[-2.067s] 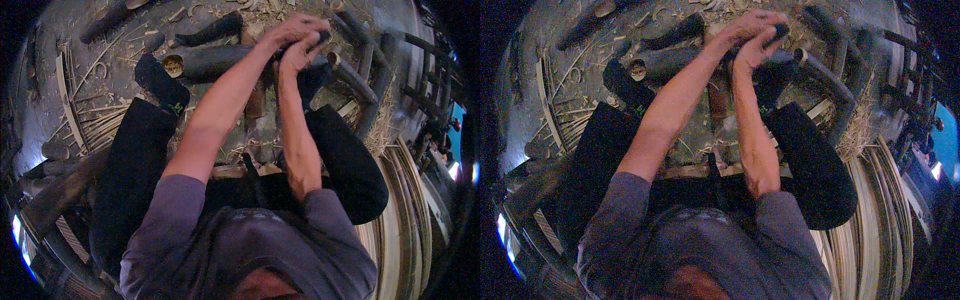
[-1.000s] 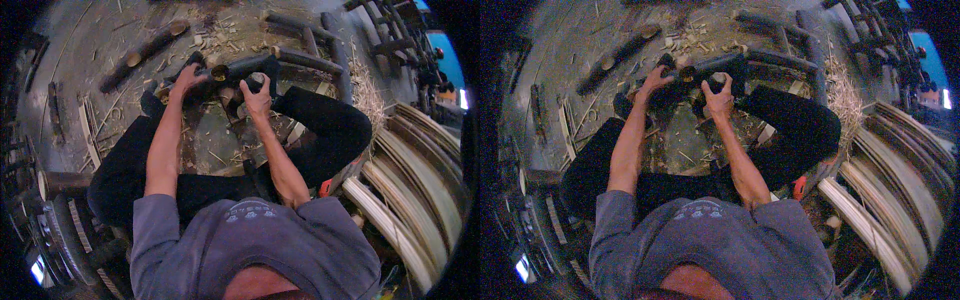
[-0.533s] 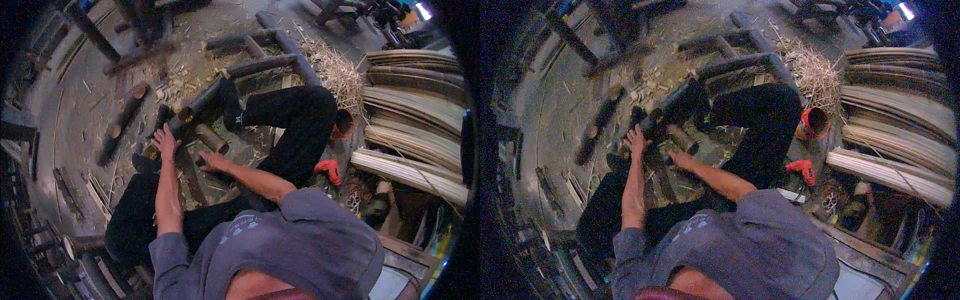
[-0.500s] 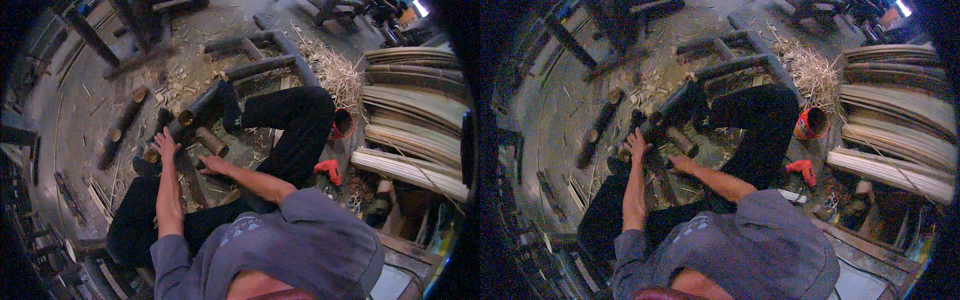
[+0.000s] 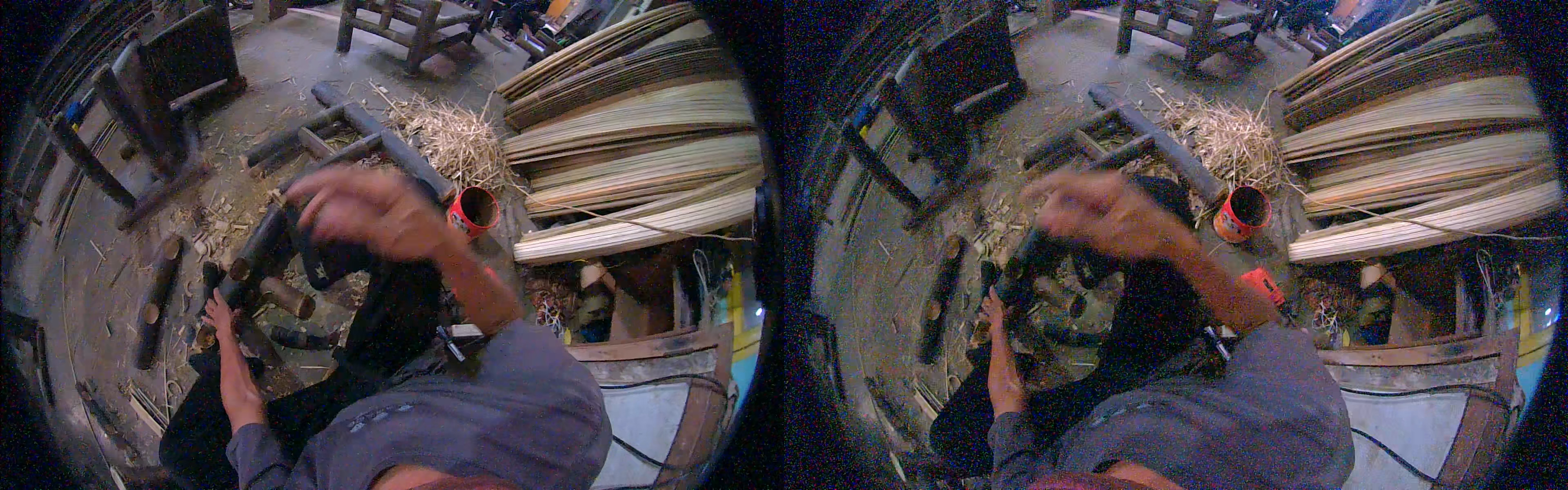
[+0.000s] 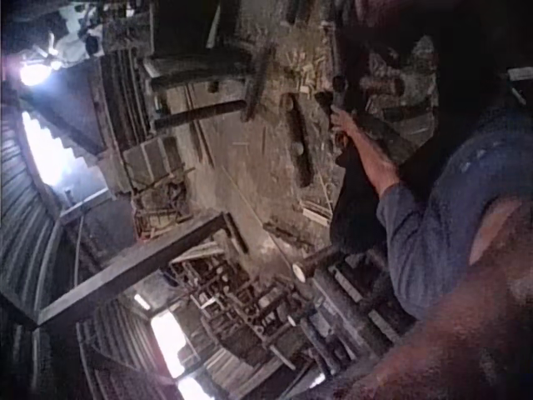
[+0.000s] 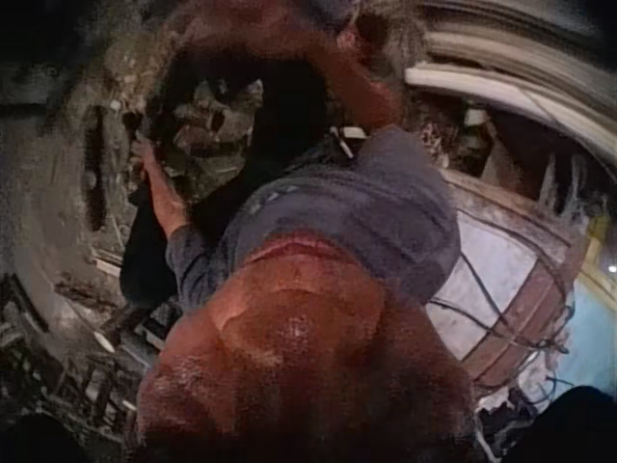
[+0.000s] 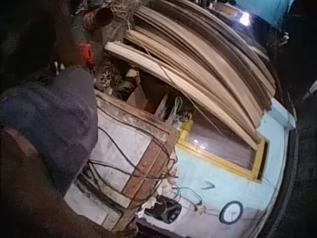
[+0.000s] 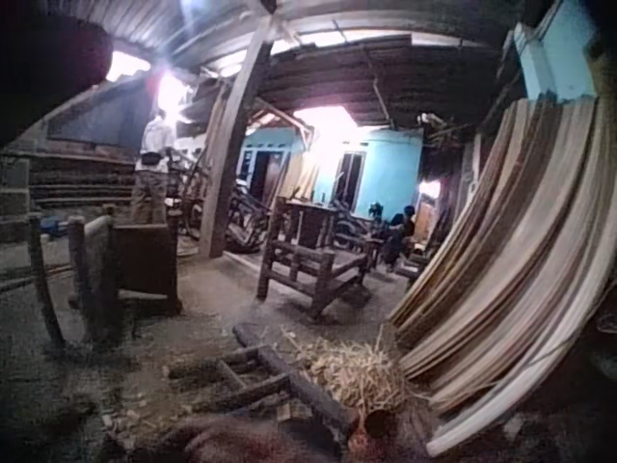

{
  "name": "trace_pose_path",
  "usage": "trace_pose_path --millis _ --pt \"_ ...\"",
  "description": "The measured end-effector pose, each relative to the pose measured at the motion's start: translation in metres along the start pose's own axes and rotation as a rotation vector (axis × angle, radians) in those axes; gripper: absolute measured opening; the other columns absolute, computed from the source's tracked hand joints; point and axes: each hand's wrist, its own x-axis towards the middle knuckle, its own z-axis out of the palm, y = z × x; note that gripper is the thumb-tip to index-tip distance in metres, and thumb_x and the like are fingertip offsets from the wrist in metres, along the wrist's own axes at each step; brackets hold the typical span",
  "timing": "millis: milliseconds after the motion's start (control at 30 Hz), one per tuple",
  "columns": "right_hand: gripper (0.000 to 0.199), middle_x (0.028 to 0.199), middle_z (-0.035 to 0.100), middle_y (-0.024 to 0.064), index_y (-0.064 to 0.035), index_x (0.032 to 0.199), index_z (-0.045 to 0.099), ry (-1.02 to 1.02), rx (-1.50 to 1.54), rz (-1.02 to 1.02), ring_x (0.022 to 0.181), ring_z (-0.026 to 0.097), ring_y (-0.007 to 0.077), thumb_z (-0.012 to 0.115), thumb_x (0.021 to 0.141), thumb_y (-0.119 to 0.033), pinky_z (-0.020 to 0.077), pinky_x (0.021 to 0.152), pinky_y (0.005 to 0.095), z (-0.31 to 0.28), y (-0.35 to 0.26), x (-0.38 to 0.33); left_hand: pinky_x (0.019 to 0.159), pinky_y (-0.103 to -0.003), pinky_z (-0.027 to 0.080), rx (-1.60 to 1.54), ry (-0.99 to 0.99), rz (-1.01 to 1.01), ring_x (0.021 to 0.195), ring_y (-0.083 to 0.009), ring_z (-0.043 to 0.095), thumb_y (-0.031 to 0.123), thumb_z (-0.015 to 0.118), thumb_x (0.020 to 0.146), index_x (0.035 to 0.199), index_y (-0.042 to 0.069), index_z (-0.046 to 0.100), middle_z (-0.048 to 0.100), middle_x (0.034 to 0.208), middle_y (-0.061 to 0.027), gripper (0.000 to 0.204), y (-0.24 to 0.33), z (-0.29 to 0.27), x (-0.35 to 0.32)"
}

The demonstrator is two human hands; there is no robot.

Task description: The person assembles a chair frame by hand, fitting dark cylindrical pieces together to form the legs and backrest. The person repeatedly joins and adjusts the components, then lifts the assembled frame to inspect the structure.

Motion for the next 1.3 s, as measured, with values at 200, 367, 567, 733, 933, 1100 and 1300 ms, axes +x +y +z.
trace_pose_path --millis 200,367,567,733,933,1100,1300 --pt "0.032 0.083 0.065 0.0076 -0.0025 0.112 0.060 0.502 -0.061 0.305 0.069 0.060 0.0111 0.050 0.097 -0.028 0.0502 0.064 0.0255 -0.095 0.092 0.009 0.105 -0.065 0.010 0.046 0.053 0.085 0.133 -0.0377 0.025 0.027 0.081 0.067 0.147 0.022 0.014 0.030 0.142 -0.0203 0.104 -0.043 0.005 0.007" --pt "0.033 0.083 0.067 0.0070 -0.0024 0.102 0.065 0.410 -0.362 0.681 0.072 0.063 0.0141 0.054 0.093 -0.032 0.0511 0.062 0.0295 -0.146 0.289 -0.023 0.105 -0.065 0.010 -0.034 -0.071 -0.011 0.130 -0.0401 0.028 0.024 0.083 0.062 0.145 0.018 0.020 0.032 0.138 -0.0216 0.105 0.090 -0.051 -0.044" --pt "0.043 0.095 0.063 0.0236 -0.0057 0.111 0.060 0.263 -0.929 0.563 0.090 0.059 0.0418 0.061 0.084 -0.039 0.0473 0.083 0.0462 -0.119 0.445 0.058 0.106 -0.062 0.011 -0.040 0.052 -0.005 0.129 -0.0416 0.029 0.014 0.078 0.063 0.144 0.014 0.023 0.034 0.136 -0.0240 0.098 0.087 -0.077 -0.061" --pt "0.076 0.118 0.054 0.0305 -0.0114 0.137 0.037 0.155 -1.098 0.785 0.109 0.053 0.0437 0.066 0.078 -0.048 0.0444 0.090 0.0467 -0.148 0.546 0.091 0.108 -0.060 0.006 -0.113 -0.055 -0.021 0.129 -0.0429 0.027 0.003 0.074 0.061 0.144 0.014 0.024 0.032 0.136 -0.0253 0.097 0.119 -0.108 -0.056" --pt "0.090 0.119 0.054 0.0298 -0.0131 0.141 0.026 0.074 -1.004 0.869 0.113 0.052 0.0435 0.070 0.072 -0.050 0.0426 0.093 0.0498 -0.171 0.578 0.103 0.108 -0.059 0.007 -0.117 -0.038 -0.020 0.129 -0.0414 0.027 0.004 0.074 0.062 0.143 0.013 0.026 0.033 0.135 -0.0243 0.094 0.120 -0.104 -0.055" --pt "0.084 0.121 0.056 0.0247 -0.0150 0.138 0.031 0.018 -0.932 0.952 0.111 0.054 0.0419 0.071 0.069 -0.042 0.0434 0.091 0.0492 -0.152 0.533 0.116 0.108 -0.059 0.007 -0.019 -0.054 -0.080 0.129 -0.0416 0.028 0.017 0.078 0.060 0.141 0.012 0.027 0.034 0.135 -0.0246 0.096 0.115 -0.103 -0.053" --pt "0.085 0.120 0.057 0.0230 -0.0109 0.138 0.035 0.008 -0.863 0.768 0.110 0.056 0.0370 0.075 0.067 -0.036 0.0449 0.092 0.0425 -0.154 0.460 0.142 0.109 -0.057 0.008 -0.022 -0.195 -0.181 0.132 -0.0410 0.025 0.051 0.065 0.075 0.140 0.009 0.032 0.033 0.138 -0.0270 0.084 0.118 -0.110 -0.056"
